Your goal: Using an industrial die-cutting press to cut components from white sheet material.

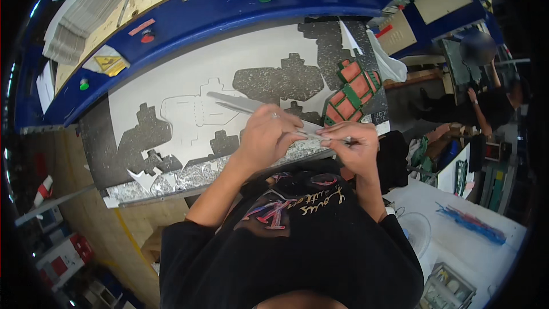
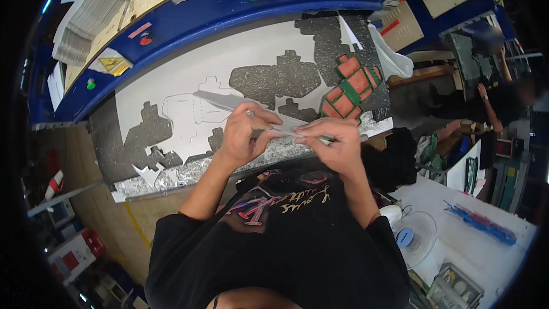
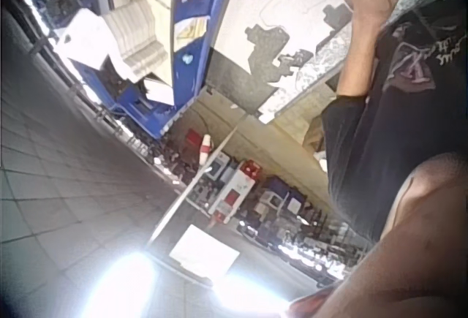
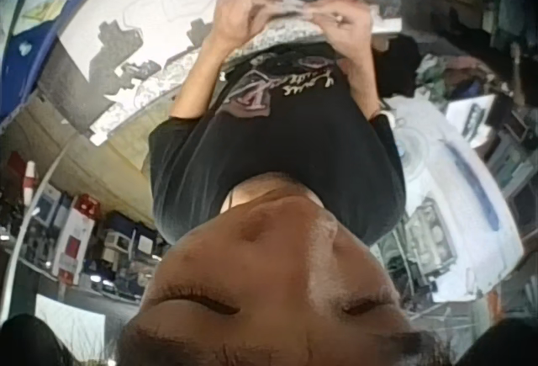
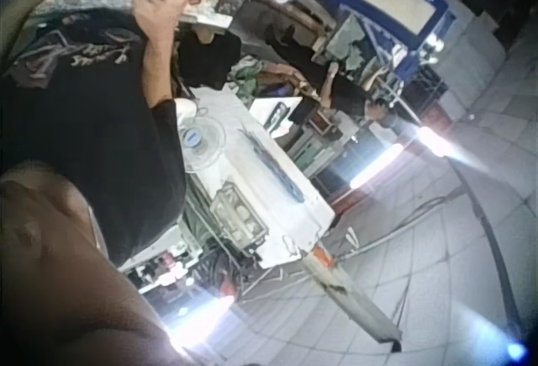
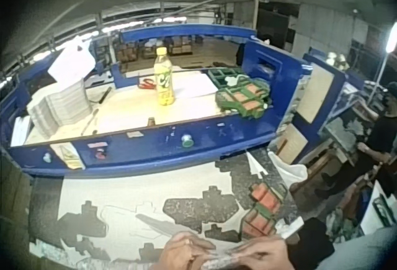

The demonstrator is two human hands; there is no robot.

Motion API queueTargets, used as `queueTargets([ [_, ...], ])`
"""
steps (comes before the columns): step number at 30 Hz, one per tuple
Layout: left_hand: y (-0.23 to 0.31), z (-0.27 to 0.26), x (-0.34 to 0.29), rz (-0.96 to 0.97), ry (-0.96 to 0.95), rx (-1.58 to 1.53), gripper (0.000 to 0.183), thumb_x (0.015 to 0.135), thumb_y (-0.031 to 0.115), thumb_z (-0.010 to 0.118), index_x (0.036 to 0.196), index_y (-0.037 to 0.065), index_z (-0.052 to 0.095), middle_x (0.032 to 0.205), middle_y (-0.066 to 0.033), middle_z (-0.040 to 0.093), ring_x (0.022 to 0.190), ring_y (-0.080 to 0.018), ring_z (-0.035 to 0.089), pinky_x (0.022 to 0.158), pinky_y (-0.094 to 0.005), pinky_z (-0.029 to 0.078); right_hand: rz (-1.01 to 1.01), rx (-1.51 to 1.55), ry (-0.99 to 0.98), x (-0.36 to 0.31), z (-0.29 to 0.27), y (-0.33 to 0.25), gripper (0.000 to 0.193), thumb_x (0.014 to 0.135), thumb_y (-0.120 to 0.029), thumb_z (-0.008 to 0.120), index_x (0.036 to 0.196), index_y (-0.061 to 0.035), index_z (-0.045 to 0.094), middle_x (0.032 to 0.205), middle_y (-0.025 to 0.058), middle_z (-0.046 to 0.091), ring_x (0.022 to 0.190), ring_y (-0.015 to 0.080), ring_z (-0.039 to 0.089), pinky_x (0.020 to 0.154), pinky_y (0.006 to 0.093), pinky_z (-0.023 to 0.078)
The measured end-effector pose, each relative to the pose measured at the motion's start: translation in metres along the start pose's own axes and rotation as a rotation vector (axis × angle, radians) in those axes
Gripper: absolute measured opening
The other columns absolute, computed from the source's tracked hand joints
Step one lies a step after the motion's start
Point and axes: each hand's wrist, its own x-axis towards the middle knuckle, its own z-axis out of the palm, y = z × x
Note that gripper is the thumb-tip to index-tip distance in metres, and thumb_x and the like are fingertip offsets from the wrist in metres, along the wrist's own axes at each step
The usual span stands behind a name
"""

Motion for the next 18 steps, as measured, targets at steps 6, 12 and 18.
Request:
queueTargets([
  [6,0.0,0.015,-0.023,-0.063,0.22,0.097,0.028,0.074,0.013,0.086,0.089,0.009,0.063,0.085,-0.0064,0.072,0.073,-0.0258,0.067,0.065,-0.036,0.051,-0.142,-0.046,-0.118,0.013,0.025,0.04,0.022,0.077,-0.005,0.082,0.097,-0.0005,0.075,0.093,0.0138,0.077,0.084,0.0266,0.076,0.075,0.0331,0.059],
  [12,0.009,0.048,-0.061,-0.473,0.229,0.208,0.035,0.07,0.012,0.09,0.097,0.008,0.067,0.084,-0.0085,0.073,0.074,-0.0279,0.07,0.069,-0.0388,0.055,-0.042,-0.126,-0.286,0.015,0.047,0.1,0.033,0.071,-0.015,0.086,0.101,-0.0028,0.076,0.091,0.0097,0.076,0.084,0.0337,0.074,0.077,0.038,0.058],
  [18,0.003,-0.001,-0.074,-0.55,0.151,0.594,0.036,0.077,0.018,0.087,0.106,0.007,0.068,0.093,-0.0079,0.073,0.083,-0.0253,0.07,0.073,-0.0362,0.055,0.194,-0.284,-0.586,-0.027,0.066,0.183,0.022,0.077,-0.009,0.081,0.095,0.0005,0.074,0.091,0.0196,0.073,0.084,0.0335,0.073,0.072,0.0368,0.056],
])
